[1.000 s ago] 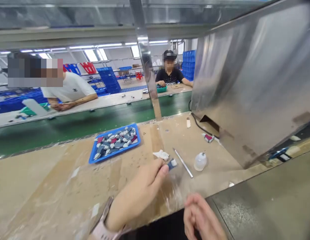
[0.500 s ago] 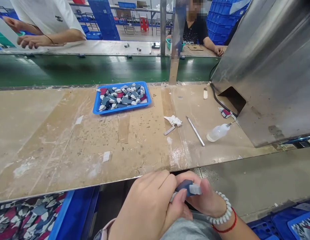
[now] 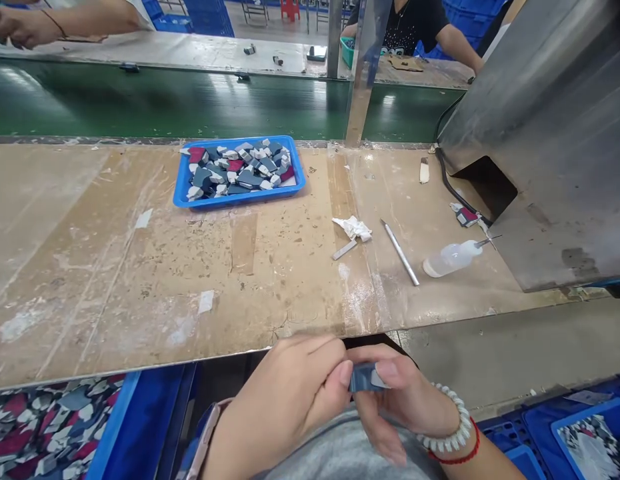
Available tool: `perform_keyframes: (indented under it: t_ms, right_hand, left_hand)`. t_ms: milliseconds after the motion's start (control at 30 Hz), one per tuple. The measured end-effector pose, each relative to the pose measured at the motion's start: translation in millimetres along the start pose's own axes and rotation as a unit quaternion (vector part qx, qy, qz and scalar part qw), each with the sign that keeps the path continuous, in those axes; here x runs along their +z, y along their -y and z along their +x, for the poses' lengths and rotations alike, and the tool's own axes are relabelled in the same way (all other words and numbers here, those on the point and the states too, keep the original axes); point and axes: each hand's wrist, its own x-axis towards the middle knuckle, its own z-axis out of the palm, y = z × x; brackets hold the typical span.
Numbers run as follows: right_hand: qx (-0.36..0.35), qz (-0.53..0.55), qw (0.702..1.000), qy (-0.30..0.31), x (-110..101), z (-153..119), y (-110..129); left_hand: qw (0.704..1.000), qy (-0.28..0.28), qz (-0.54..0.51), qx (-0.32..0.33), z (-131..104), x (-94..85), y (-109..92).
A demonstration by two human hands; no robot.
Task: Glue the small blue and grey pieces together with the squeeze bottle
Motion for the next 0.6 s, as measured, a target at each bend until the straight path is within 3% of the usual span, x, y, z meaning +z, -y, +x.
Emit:
perform_keyframes:
  t_ms: [233,400,600]
  right_hand:
    - [-0.036,-0.009,0.995,-0.088,3,4,3]
    - [-0.030,0.015,0.997,-0.073,3,5,6]
    - [-0.039,0.004,0.998,-0.052,7,2,10]
  left_hand:
    - [0.996,-0.077,0.032,-0.008,0,4.9,4]
    - [0.992,-0.102,0.067,0.022,-3,7.6,6]
    - [0.989,-0.138,-0.035,0.039,-6,16.0,9]
